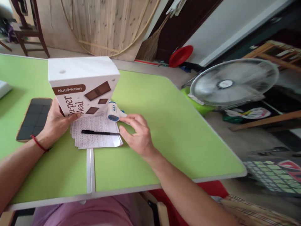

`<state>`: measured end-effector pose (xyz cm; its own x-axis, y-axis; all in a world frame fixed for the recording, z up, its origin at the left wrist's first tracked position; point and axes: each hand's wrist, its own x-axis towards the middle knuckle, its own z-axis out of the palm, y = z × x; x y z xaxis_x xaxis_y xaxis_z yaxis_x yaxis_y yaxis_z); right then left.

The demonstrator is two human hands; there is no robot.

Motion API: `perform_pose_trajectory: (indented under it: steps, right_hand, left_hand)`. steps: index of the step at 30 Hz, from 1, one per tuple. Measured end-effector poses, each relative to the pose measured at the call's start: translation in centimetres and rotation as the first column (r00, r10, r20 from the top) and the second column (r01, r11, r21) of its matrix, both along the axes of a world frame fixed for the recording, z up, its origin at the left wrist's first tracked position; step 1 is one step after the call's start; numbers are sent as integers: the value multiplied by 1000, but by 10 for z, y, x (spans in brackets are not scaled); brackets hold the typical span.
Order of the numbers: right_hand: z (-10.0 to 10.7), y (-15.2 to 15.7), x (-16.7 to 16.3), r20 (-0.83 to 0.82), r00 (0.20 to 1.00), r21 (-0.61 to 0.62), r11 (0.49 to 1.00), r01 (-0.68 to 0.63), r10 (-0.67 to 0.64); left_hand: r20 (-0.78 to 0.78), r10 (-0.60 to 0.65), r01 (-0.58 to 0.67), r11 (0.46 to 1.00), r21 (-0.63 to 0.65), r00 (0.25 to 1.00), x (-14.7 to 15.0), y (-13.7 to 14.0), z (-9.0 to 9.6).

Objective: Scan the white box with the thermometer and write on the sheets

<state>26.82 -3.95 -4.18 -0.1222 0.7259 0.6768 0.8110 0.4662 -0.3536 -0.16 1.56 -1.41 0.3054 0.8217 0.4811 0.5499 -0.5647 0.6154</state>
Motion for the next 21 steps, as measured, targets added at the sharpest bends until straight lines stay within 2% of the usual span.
perform_pose_trajectory:
  steps: [3,6,9,11,13,16,17,19,21]
  right_hand:
    - [-4,12,6,148,972,-85,977,196,-182]
    - [-9,20,9,292,941,-219,946,239,-170]
    - [-12,23,11,268,956,-276,942,192,-116]
    - [-11,22,12,133,986,-260,957,128,-95]
    - [-4,17,11,-84,992,-196,978,77,-95]
    - [13,2,2,-428,903,-118,993,-8,-44]
    - [19,-6,-3,-522,853,-126,987,-100,20]
    - [28,-21,-12,-699,699,-157,923,-351,147]
    - [31,-35,-20,-819,545,-186,817,-546,178]
  left_hand:
    - [328,155,-79,969,-232,932,2,1,0]
    - [369,203,-87,948,-307,907,6,-1,4]
    - [364,197,-78,946,-316,910,8,-4,8]
    - [389,181,-60,951,-302,903,9,-5,10]
    - [411,168,-50,958,-284,896,9,-7,10]
    - [425,145,-26,962,-273,894,10,-10,10]
    - [428,131,-12,963,-270,894,10,-12,10]
    - [438,97,28,962,-270,894,12,-15,11]
    - [450,60,78,956,-282,891,14,-18,12]
